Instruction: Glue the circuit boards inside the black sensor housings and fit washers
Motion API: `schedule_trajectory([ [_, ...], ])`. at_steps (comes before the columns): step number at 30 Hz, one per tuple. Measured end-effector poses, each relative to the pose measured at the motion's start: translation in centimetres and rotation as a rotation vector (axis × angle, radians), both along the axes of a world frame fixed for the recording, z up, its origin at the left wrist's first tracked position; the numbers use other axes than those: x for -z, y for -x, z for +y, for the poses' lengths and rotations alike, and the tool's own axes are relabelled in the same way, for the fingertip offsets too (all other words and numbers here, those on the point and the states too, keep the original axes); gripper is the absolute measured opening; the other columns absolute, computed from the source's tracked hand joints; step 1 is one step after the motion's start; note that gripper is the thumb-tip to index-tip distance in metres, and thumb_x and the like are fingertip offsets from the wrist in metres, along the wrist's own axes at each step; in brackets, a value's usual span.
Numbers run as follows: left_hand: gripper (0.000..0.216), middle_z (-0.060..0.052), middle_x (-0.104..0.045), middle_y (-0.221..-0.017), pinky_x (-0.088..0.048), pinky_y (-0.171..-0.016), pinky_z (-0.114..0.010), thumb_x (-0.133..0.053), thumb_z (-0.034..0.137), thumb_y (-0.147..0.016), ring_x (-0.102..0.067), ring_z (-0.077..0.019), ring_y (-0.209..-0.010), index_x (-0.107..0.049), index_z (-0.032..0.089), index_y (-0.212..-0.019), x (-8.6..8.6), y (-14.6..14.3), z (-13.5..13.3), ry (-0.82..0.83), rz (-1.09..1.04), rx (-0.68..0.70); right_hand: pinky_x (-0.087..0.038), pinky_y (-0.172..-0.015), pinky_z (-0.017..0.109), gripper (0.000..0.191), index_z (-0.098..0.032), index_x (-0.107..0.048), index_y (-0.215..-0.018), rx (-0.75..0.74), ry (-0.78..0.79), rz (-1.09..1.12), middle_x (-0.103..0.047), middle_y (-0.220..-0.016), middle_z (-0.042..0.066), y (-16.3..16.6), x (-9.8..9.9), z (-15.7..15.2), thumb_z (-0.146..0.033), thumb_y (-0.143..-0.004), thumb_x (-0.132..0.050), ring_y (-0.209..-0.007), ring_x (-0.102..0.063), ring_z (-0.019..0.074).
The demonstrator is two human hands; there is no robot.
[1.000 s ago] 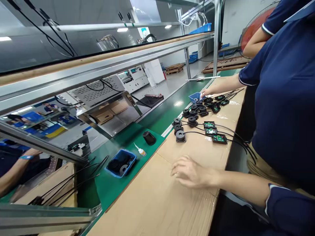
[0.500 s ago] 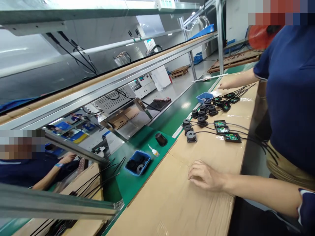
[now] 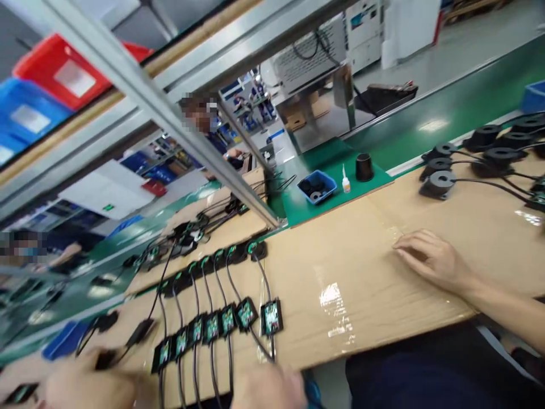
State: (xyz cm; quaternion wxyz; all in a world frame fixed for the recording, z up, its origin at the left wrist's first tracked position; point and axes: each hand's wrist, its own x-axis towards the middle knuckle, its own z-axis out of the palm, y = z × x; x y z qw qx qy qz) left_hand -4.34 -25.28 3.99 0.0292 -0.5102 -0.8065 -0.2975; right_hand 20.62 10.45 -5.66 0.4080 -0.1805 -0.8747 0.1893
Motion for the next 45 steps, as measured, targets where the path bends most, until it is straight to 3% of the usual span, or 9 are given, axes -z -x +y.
schedule_trajectory([
  [6, 0.067, -0.016, -0.067, -0.125, -0.049, -0.095, -0.052, -0.054, 0.069, -0.092, -0.061, -0.0365, -0.117, -0.056, 0.020, -0.137, 5.8, 2.5, -0.2, 0.153, 0.093, -0.403, -0.053, -0.083, 0.034, 0.012, -0.022, -0.072, -0.100, -0.173, 0.146, -0.085, -0.073, -0.096, 0.005, 1.3, -2.1, -4.4, -0.027, -0.097, -0.061, -0.090, -0.069, 0.0201],
  [11, 0.068, -0.019, -0.069, -0.120, -0.048, -0.096, -0.054, -0.055, 0.066, -0.090, -0.063, -0.0389, -0.113, -0.056, 0.018, -0.138, 8.2, 4.8, 1.4, 0.203, 0.076, -0.357, -0.056, -0.079, 0.029, 0.019, -0.019, -0.072, -0.106, -0.517, 0.520, -0.187, -0.071, -0.100, 0.009, 4.4, -3.1, -10.9, -0.028, -0.100, -0.056, -0.091, -0.069, 0.0183],
  [15, 0.072, -0.015, -0.064, -0.129, -0.049, -0.102, -0.050, -0.062, 0.065, -0.087, -0.060, -0.0347, -0.121, -0.051, 0.023, -0.144, 6.7, 8.4, 2.3, 0.199, 0.073, -0.331, -0.055, -0.087, 0.033, 0.018, -0.019, -0.069, -0.109, -0.606, 0.515, -0.220, -0.070, -0.104, 0.010, 7.1, -2.0, -12.5, -0.026, -0.097, -0.058, -0.097, -0.067, 0.0200],
  [19, 0.058, -0.014, -0.053, -0.146, -0.043, -0.112, -0.056, -0.057, 0.050, -0.098, -0.052, -0.0318, -0.135, -0.047, 0.020, -0.146, 3.9, 16.4, 4.3, 0.142, 0.103, -0.497, -0.054, -0.090, 0.034, 0.019, -0.018, -0.067, -0.109, -0.624, 0.491, -0.226, -0.070, -0.107, 0.010, 8.8, -0.8, -12.4, -0.022, -0.093, -0.058, -0.101, -0.067, 0.0212],
  [26, 0.041, -0.011, -0.063, -0.131, -0.057, -0.097, -0.048, -0.064, 0.041, -0.097, -0.064, -0.0244, -0.114, -0.060, 0.017, -0.130, 1.4, 27.1, 7.6, 0.184, 0.034, -0.666, -0.054, -0.083, 0.032, 0.016, -0.019, -0.067, -0.105, -0.598, 0.462, -0.210, -0.070, -0.100, 0.008, 9.3, -0.4, -12.2, -0.020, -0.093, -0.056, -0.093, -0.067, 0.0198],
  [31, 0.036, -0.009, -0.066, -0.120, -0.058, -0.092, -0.044, -0.064, 0.043, -0.097, -0.066, -0.0215, -0.106, -0.063, 0.016, -0.122, 2.8, 24.3, 3.2, 0.307, -0.038, -0.660, -0.054, -0.077, 0.030, 0.018, -0.018, -0.068, -0.105, -0.641, 0.546, -0.245, -0.070, -0.095, 0.009, 8.5, -1.0, -13.3, -0.026, -0.097, -0.055, -0.085, -0.067, 0.0184],
  [36, 0.037, -0.004, -0.068, -0.095, -0.056, -0.084, -0.039, -0.058, 0.051, -0.099, -0.066, -0.0168, -0.086, -0.065, 0.016, -0.107, 4.5, 16.0, -4.1, 0.392, -0.123, -0.693, -0.054, -0.100, 0.040, 0.045, -0.021, -0.068, -0.130, -1.027, 1.054, -0.542, -0.071, -0.122, 0.012, 7.8, -0.2, -18.9, -0.043, -0.091, -0.066, -0.110, -0.068, 0.0249],
  [40, 0.040, -0.001, -0.065, -0.071, -0.050, -0.070, -0.035, -0.059, 0.062, -0.091, -0.066, -0.0210, -0.070, -0.063, 0.022, -0.087, 6.1, 9.7, -8.4, 0.367, -0.219, -0.716, -0.028, -0.126, 0.046, 0.094, -0.019, -0.037, -0.160, -0.945, 1.532, -0.715, -0.036, -0.164, 0.018, 10.0, 1.7, -23.5, -0.058, -0.084, -0.075, -0.151, -0.037, 0.0300],
  [45, 0.043, -0.002, -0.070, -0.076, -0.053, -0.068, -0.034, -0.060, 0.063, -0.088, -0.068, -0.0207, -0.069, -0.064, 0.021, -0.097, 8.4, 5.3, -10.4, 0.241, -0.396, -0.631, -0.033, -0.122, 0.035, 0.070, -0.017, -0.045, -0.151, -0.835, 1.769, -0.601, -0.050, -0.154, 0.013, 15.3, 2.1, -29.1, -0.050, -0.094, -0.068, -0.144, -0.046, 0.0200],
])
